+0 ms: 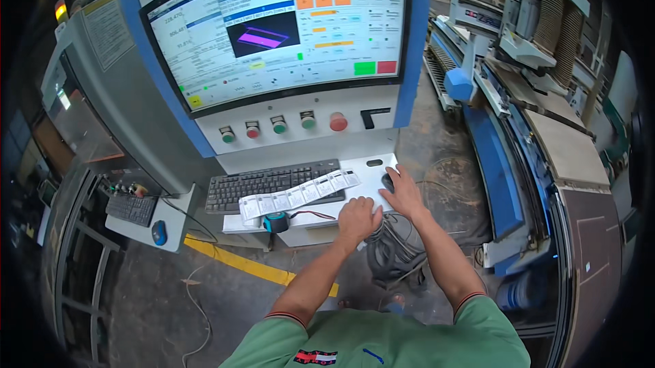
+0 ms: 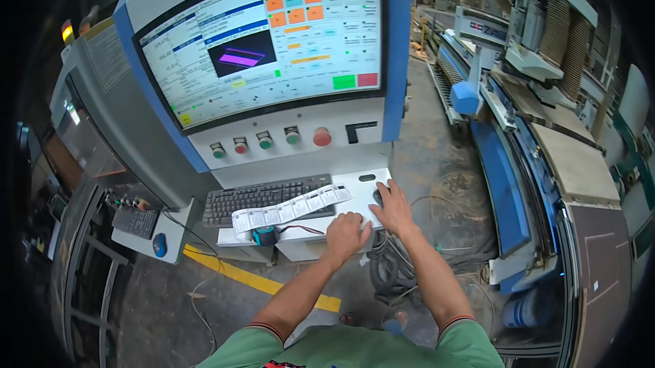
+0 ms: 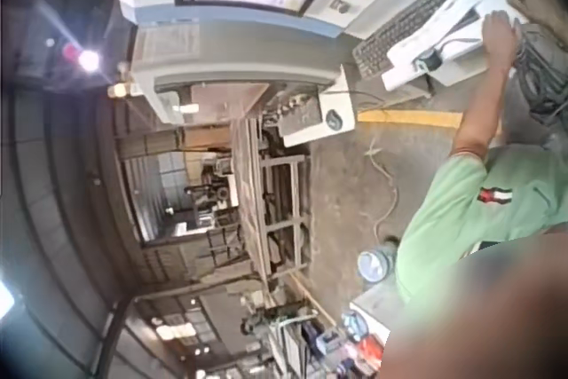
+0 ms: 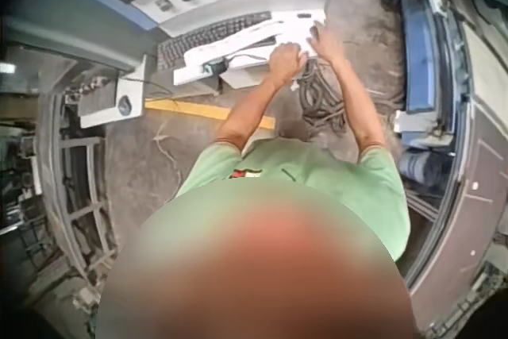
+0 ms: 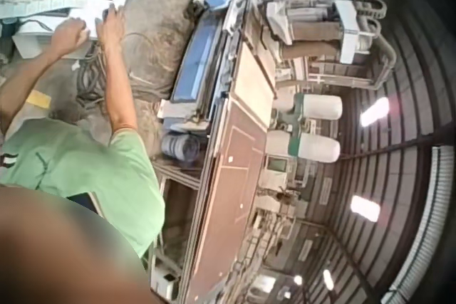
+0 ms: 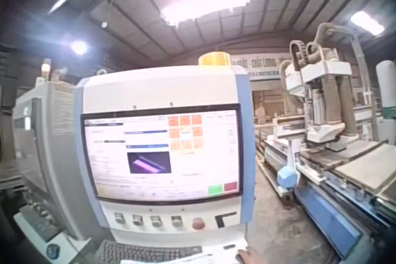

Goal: Operating a computerized industrial machine, including using the control console and managing material on the machine bed.

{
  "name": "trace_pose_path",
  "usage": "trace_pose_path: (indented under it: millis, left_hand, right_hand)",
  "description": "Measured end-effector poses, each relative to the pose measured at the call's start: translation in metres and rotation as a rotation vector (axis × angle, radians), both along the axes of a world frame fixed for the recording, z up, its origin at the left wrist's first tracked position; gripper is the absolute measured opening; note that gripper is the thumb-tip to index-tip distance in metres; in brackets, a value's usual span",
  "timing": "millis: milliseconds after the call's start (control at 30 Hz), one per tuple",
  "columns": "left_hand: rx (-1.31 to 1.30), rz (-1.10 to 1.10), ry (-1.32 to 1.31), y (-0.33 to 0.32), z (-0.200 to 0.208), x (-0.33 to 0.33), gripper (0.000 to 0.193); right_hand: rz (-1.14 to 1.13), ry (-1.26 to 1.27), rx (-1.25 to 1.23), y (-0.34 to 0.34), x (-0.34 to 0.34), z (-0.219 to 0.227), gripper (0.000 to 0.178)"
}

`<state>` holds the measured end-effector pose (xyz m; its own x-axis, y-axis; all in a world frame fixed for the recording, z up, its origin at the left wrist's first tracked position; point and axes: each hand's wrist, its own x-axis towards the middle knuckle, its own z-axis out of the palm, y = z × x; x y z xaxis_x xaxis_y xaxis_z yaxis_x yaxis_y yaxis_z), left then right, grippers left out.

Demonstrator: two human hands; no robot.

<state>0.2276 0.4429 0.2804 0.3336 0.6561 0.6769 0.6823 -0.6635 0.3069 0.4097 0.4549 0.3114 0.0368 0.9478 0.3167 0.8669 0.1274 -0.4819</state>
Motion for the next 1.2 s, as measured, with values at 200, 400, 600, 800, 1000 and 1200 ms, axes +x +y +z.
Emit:
trace_pose_path:
  millis: [200, 400, 600, 800, 1000, 1200]
  left_hand:
    - [-0.066, -0.081, 0.108, 0.005, 0.013, -0.004, 0.035]
    - [-0.139, -0.201, 0.241, 0.014, 0.018, -0.011, 0.037]
    - [-0.132, -0.201, 0.223, 0.012, 0.016, -0.011, 0.035]
    - [-0.097, -0.211, 0.197, 0.013, 0.013, -0.011, 0.035]
    - [-0.110, -0.216, 0.198, 0.014, 0.016, -0.010, 0.035]
    - [-0.117, -0.218, 0.191, 0.015, 0.015, -0.012, 0.035]
  right_hand:
    - [-0.030, -0.038, 0.131, 0.007, 0.007, -0.020, 0.052]
    - [-0.025, -0.076, 0.168, 0.006, 0.004, -0.023, 0.049]
    - [-0.026, -0.080, 0.190, 0.003, 0.003, -0.023, 0.047]
    - [-0.028, -0.084, 0.198, 0.001, 0.002, -0.021, 0.046]
    - [-0.033, -0.081, 0.180, 0.003, 0.004, -0.022, 0.045]
    - [-0.037, -0.067, 0.179, 0.005, 0.001, -0.021, 0.051]
